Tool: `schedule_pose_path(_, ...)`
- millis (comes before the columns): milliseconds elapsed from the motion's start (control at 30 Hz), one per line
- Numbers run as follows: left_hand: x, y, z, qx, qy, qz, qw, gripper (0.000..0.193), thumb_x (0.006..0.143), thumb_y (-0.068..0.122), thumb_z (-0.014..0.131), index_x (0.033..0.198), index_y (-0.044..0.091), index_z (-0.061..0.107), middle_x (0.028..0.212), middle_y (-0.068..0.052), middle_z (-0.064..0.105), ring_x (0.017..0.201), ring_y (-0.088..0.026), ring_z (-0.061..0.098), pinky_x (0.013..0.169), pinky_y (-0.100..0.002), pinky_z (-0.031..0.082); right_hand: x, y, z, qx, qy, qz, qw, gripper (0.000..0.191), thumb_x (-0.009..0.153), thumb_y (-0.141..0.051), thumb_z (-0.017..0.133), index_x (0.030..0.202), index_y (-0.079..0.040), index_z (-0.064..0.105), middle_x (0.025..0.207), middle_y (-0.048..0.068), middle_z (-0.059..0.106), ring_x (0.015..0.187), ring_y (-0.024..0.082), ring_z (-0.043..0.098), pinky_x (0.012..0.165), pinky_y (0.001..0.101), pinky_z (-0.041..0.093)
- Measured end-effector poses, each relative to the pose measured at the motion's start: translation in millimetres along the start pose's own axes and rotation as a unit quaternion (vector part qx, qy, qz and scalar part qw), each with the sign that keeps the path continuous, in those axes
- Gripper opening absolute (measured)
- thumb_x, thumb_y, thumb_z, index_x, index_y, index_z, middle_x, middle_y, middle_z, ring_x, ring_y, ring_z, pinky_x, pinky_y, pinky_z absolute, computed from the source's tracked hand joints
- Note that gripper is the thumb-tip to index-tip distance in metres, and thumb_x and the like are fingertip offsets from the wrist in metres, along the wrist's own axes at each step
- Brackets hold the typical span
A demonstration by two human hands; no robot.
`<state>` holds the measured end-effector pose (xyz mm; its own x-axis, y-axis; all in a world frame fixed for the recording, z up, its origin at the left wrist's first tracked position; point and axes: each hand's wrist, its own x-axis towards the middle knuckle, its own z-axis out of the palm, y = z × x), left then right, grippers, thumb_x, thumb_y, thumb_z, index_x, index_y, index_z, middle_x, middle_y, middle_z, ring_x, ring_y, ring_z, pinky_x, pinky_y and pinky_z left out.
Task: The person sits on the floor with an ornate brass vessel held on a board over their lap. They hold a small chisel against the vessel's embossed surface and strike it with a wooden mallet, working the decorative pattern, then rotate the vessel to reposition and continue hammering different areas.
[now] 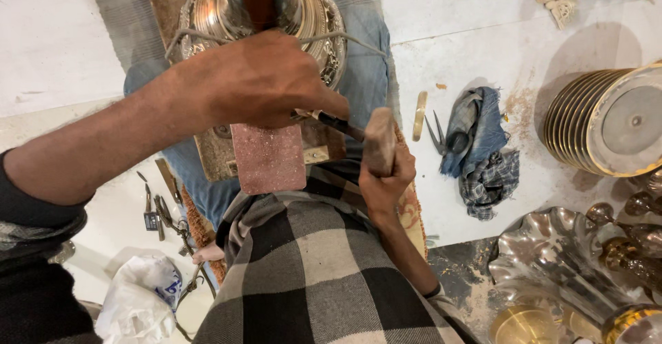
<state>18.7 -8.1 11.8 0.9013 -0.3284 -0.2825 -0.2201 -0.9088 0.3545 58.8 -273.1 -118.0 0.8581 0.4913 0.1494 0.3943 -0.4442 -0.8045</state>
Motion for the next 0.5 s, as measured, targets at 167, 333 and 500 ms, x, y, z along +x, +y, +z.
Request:
schedule_pose_path(167,-3.5,-0.6,0.4,0.013,-0.021,-0.014,1.000,0.062,0.086,-0.010,0.059,0.140,0.020,0.057,0.059,-0.008,0.064,0.049,-0.014,0.064,0.037,-0.026,0.053,9.0,0.7,-1.3,0.086,-0.036,0.053,0.994,0.019,0.081,0.000,0.078,0.080,-0.005,0.060,0.078,0.007,0.063,0.071,0.012,0.063,0.064,0.0296,0.051)
schedule_pose_path(333,-10.0,-1.5,2.6,-0.008,-0.035,-0.047,0.998,0.047,0.098,-0.002,0.057,0.140,0.020,0.057,0.055,-0.009,0.062,0.042,-0.012,0.060,0.035,-0.026,0.049,9.9,-1.8,-0.1,0.206,0.028,0.007,0.978,0.029,0.095,0.002,0.079,0.075,-0.008,0.061,0.072,0.002,0.062,0.061,0.011,0.059,0.063,0.0316,0.052)
schedule_pose_path(500,-19.7,-8.0,11.6,-0.045,0.018,-0.024,0.999,0.067,0.085,-0.006,0.061,0.146,0.021,0.059,0.054,-0.010,0.063,0.039,-0.012,0.056,0.033,-0.026,0.045,-2.1,7.2,-3.7,0.019,-0.031,0.036,0.999,0.029,0.080,0.001,0.079,0.104,0.004,0.063,0.090,0.010,0.065,0.076,0.019,0.065,0.065,0.0320,0.054)
